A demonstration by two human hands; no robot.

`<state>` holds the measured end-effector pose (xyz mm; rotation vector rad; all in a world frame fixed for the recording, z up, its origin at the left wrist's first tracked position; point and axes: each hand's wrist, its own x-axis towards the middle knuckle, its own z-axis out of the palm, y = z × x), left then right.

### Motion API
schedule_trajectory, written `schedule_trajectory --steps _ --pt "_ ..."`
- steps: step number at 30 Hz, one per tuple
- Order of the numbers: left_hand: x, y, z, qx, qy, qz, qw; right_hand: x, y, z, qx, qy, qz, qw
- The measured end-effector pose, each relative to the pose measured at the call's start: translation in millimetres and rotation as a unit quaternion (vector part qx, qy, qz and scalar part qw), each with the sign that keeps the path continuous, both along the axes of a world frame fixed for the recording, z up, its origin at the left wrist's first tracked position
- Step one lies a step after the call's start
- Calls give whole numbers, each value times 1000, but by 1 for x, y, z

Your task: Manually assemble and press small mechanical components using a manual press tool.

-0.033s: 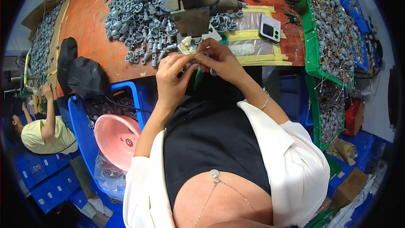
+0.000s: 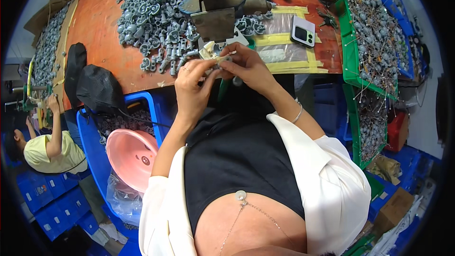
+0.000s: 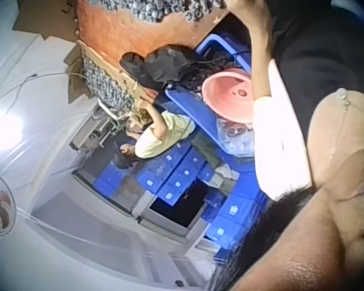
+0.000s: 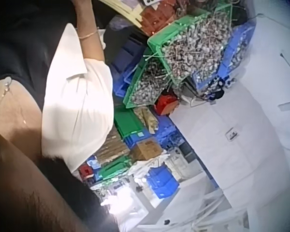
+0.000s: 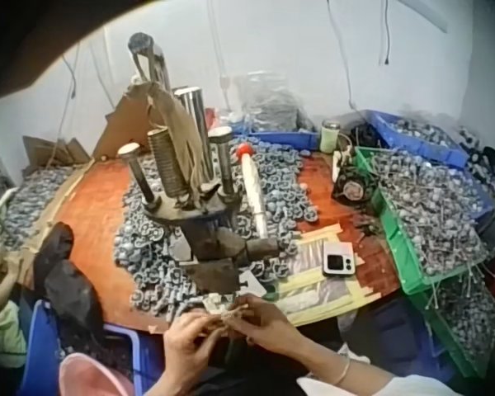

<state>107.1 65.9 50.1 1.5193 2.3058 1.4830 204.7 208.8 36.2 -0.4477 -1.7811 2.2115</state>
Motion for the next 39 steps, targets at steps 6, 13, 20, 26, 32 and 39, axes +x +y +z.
schedule_trajectory --steps 6,13,20,26,32,39 --pt "-14 18 -13 -37 -39 91 994 -5 -3 -12 279 -36 -138 950" --pt "-28 24 -5 -80 -41 3 996 -3 -3 -8 392 -47 -161 904" --pt "-12 30 -8 -73 42 59 995 -4 65 0 294 20 -210 932" --pt "-9 31 -4 -66 42 87 993 -79 142 83 -6 255 -61 965" --pt "-7 26 -7 -90 30 96 991 -23 63 126 260 373 -204 867" --pt "-13 25 -10 -102 43 45 993 56 19 84 549 372 -162 731"
